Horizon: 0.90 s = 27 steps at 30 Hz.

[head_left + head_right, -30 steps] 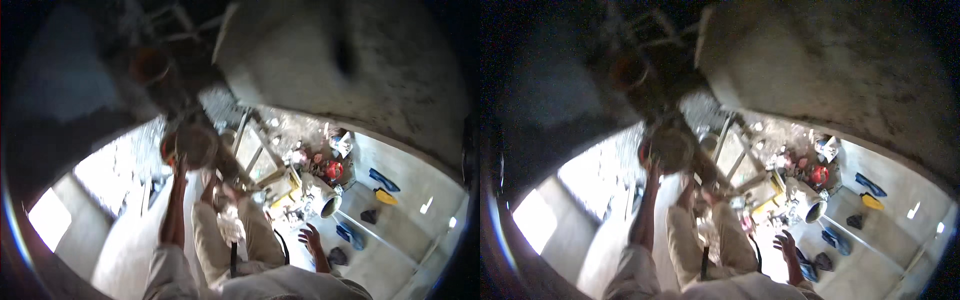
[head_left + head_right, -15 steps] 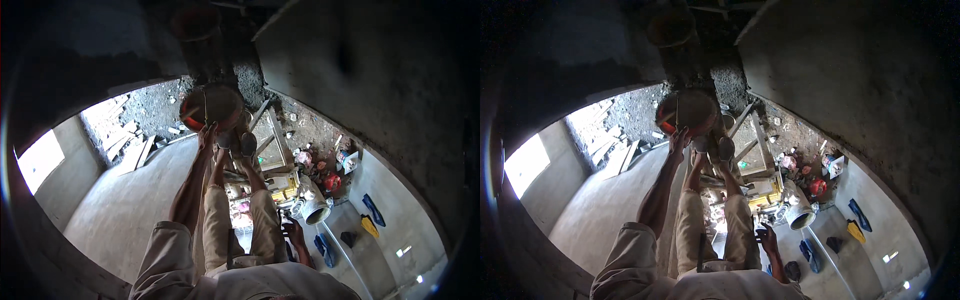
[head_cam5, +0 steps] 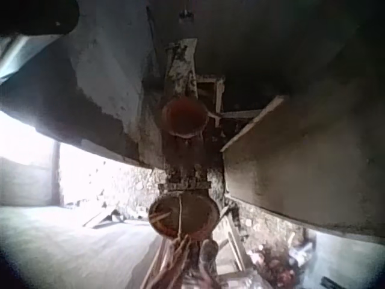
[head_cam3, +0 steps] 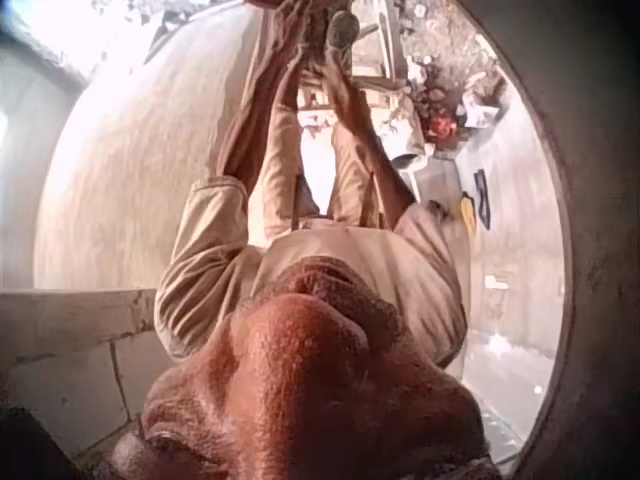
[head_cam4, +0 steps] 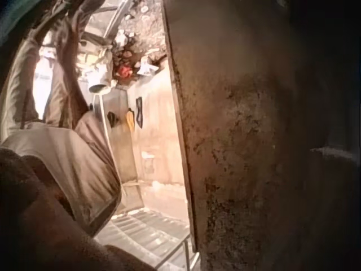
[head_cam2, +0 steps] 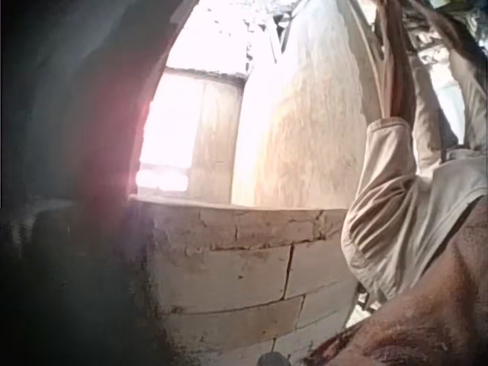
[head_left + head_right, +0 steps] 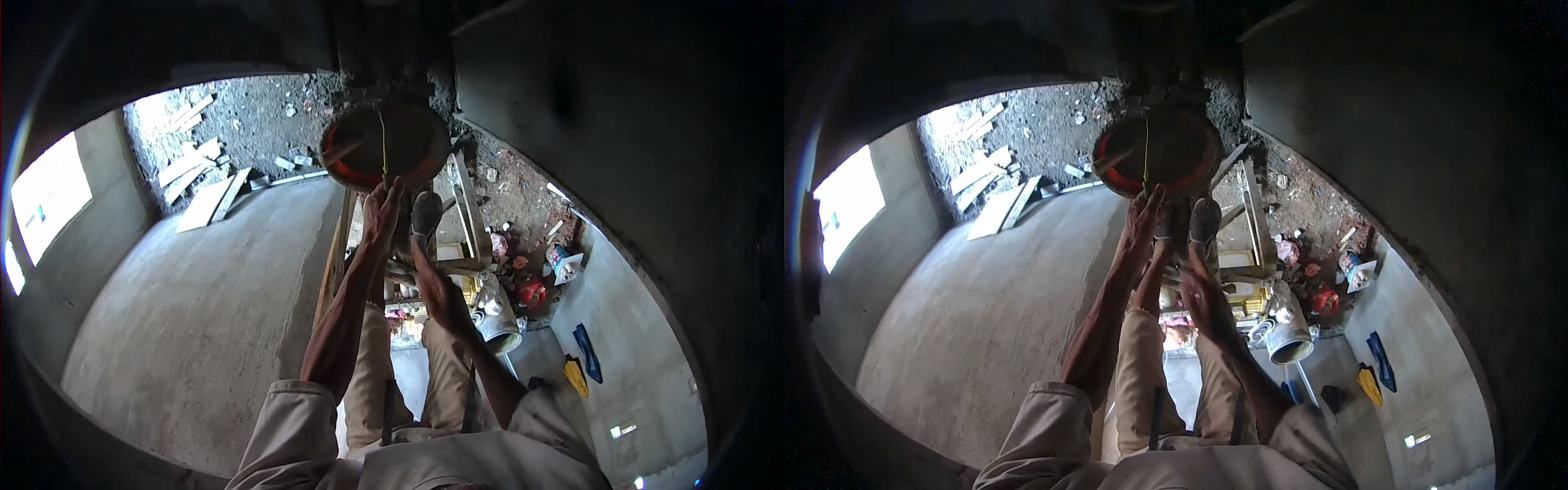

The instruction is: The person applies mortar onto a wall using a trowel and smooths the plaster along the wall surface using a float.

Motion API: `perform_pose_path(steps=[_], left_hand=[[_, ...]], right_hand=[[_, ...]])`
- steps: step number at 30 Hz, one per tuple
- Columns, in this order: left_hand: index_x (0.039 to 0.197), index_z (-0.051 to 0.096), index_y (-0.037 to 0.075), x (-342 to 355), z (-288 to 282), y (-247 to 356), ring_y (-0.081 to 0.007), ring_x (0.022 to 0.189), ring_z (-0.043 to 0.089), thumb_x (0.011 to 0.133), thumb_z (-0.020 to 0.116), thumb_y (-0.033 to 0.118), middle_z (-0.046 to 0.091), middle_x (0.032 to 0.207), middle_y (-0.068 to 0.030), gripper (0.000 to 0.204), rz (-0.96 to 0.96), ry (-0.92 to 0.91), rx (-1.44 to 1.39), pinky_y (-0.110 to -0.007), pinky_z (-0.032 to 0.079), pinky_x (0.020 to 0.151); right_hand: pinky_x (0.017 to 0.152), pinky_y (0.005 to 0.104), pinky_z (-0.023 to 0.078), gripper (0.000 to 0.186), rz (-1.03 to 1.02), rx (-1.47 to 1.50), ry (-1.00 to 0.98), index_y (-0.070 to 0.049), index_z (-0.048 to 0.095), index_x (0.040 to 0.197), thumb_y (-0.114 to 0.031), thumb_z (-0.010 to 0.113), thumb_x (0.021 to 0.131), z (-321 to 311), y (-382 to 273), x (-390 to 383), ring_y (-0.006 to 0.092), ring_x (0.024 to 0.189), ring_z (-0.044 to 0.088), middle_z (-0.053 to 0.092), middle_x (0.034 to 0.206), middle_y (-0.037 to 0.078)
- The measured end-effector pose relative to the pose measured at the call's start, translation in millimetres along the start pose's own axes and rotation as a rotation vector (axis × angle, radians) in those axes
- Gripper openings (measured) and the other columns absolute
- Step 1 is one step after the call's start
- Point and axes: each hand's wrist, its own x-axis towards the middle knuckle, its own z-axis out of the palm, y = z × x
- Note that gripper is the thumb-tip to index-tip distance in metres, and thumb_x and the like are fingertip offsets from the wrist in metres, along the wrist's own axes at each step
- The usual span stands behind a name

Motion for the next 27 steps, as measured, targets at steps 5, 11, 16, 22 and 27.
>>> perform_pose_path(steps=[5, 11, 16, 22, 27], left_hand=[[0.103, 0.060, 0.003, 33.0, -45.8, -1.6, -0.0111, 0.070, 0.053, 0.094, 0.056, 0.029, 0.062, 0.079, -0.0013, 0.027, 0.212, 0.141, 0.039, -0.029, 0.044, 0.062], [0.129, 0.047, 0.006, 38.4, -182.8, -52.4, -0.0238, 0.081, 0.062, 0.095, 0.054, 0.022, 0.064, 0.105, -0.0190, 0.038, 0.238, 0.691, 0.617, -0.036, 0.048, 0.072], [0.134, 0.038, -0.006, -149.6, -168.9, -162.5, -0.0372, 0.110, 0.056, 0.095, 0.054, 0.030, 0.058, 0.115, -0.0288, 0.055, -0.173, 0.257, 0.491, -0.041, 0.044, 0.092], [0.130, 0.049, 0.006, -217.4, -32.1, -115.0, -0.0383, 0.124, 0.043, 0.082, 0.070, 0.025, 0.049, 0.132, -0.0191, 0.057, 0.099, 0.125, 0.818, -0.044, 0.034, 0.104], [0.136, 0.041, 0.003, -268.8, -83.1, -124.4, -0.0424, 0.124, 0.042, 0.082, 0.070, 0.028, 0.042, 0.134, -0.0272, 0.066, -0.053, 0.238, 0.878, -0.046, 0.037, 0.103]], right_hand=[[0.067, 0.0309, 0.049, 0.038, 0.220, 0.142, 0.145, -0.006, 0.057, 0.122, -0.032, 0.050, 0.097, 45.7, 84.6, 182.5, 0.0143, 0.075, 0.061, 0.066, 0.087, 0.005], [0.086, 0.0312, 0.047, 0.041, -0.020, -0.019, -0.029, -0.003, 0.053, 0.125, -0.034, 0.050, 0.097, 120.4, 86.4, 286.5, 0.0233, 0.102, 0.063, 0.066, 0.103, 0.020], [0.081, 0.0328, 0.048, 0.036, -0.165, -0.081, 0.071, -0.005, 0.061, 0.110, -0.036, 0.051, 0.096, 162.7, 95.6, 297.3, 0.0269, 0.096, 0.064, 0.066, 0.096, 0.020], [0.080, 0.0352, 0.046, 0.035, 0.340, 0.215, 0.187, -0.010, 0.053, 0.107, -0.027, 0.067, 0.080, 95.6, 175.5, 306.1, 0.0229, 0.090, 0.054, 0.057, 0.098, 0.007], [0.076, 0.0339, 0.048, 0.040, 0.425, 0.284, -0.135, -0.012, 0.048, 0.110, -0.013, 0.070, 0.077, 57.5, 103.6, 234.2, 0.0174, 0.087, 0.055, 0.054, 0.095, 0.004]])
